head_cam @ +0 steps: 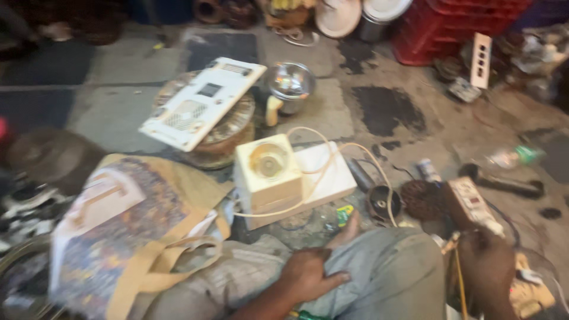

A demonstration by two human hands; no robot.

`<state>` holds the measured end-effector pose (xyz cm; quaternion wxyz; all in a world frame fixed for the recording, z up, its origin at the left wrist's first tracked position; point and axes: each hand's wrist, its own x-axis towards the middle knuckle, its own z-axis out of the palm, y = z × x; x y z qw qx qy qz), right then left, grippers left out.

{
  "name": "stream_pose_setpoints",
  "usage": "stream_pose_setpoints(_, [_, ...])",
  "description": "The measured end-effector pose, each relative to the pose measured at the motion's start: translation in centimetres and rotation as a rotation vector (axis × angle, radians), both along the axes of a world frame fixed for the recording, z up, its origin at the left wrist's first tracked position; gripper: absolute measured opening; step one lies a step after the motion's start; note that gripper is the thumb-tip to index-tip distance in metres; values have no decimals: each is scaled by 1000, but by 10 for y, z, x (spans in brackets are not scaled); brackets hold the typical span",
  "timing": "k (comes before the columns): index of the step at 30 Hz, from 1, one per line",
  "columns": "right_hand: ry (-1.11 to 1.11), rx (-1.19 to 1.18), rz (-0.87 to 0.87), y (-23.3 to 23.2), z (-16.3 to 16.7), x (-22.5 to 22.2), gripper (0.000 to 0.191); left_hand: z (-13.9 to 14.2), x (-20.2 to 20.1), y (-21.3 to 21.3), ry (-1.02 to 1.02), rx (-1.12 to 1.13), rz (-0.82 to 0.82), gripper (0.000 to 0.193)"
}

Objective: The person sits on the floor and works on a disassembled white appliance, using a screwdriver to adjust internal components and wires. They repeatedly open and close the casing, manipulate the motor and wiring, and test the device by plugging it into a power strip.

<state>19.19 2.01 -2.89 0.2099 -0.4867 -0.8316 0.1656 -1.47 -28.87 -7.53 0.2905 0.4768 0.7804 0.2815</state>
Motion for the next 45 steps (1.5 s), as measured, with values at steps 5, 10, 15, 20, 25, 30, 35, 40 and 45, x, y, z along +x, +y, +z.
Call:
stream_pose_setpoints(5, [-78, 248, -2, 118, -13, 27, 40, -5, -6, 18, 72, 95, -11, 62])
stream_pose_setpoints(10, [-312, -3, 181, 194, -38, 11, 83, -35, -20, 41, 100, 91, -66, 72])
stream_pose_setpoints(15, [-724, -168, 194, 225, -54, -12, 67, -57, -25, 53, 138, 190, -49, 75])
stream_pose_setpoints(20, [-496, -5, 268, 235, -61, -4, 56, -55, -27, 56, 101, 170, -29, 69])
stream_pose_setpoints(25, [-500, -280, 186, 256, -63, 0, 58, -48, -30, 63, 57, 184, -25, 64])
stream_pose_setpoints(30, [-673, -292, 228, 272, -61, 7, 52, -38, -28, 61, 38, 150, 0, 58])
stream_pose_setpoints(35, [-1079, -254, 150, 262, -59, 13, 72, -34, -24, 55, 72, 313, 33, 59])
stream_pose_setpoints(40, [-713, -33, 212, 204, -22, -19, 75, -31, -17, 44, 55, 254, 25, 60])
stream_pose_setpoints(45, [99, -709, 464, 85, 8, -127, 68, -17, -5, 32, 102, 248, 84, 52])
